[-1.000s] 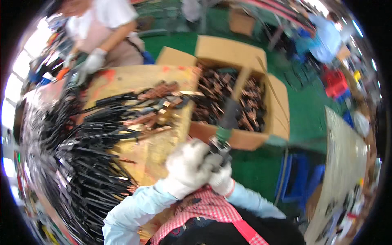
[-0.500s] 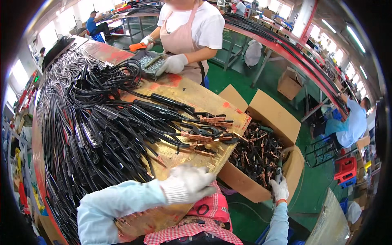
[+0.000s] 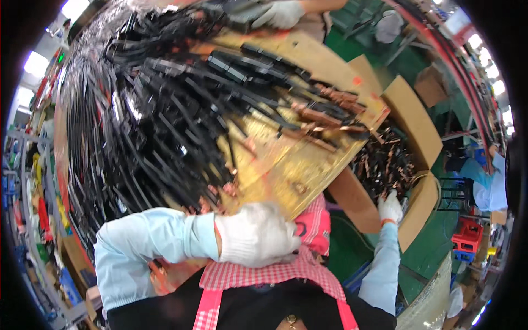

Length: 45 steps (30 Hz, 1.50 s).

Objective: The recorder is assembling heavy-duty power cables by attaching copper clamps to the ends of the wires using a pneumatic screwdriver.

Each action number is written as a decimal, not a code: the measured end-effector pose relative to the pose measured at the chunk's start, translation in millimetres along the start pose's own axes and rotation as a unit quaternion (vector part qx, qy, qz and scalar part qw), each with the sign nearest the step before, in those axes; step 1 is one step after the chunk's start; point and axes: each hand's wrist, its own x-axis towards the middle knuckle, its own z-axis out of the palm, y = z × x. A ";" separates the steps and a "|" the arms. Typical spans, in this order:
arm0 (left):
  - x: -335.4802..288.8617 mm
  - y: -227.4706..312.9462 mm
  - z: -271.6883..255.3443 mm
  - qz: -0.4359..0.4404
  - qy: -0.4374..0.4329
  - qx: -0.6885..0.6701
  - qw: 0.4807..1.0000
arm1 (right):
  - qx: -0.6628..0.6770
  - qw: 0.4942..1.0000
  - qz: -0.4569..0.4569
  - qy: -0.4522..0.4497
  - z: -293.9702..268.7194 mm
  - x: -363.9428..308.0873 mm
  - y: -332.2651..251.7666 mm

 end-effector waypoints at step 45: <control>-23.8 -90.0 -38.7 -0.299 -0.188 0.236 0.905 | 0.755 0.564 -0.172 -0.285 -147.5 -100.9 -241.3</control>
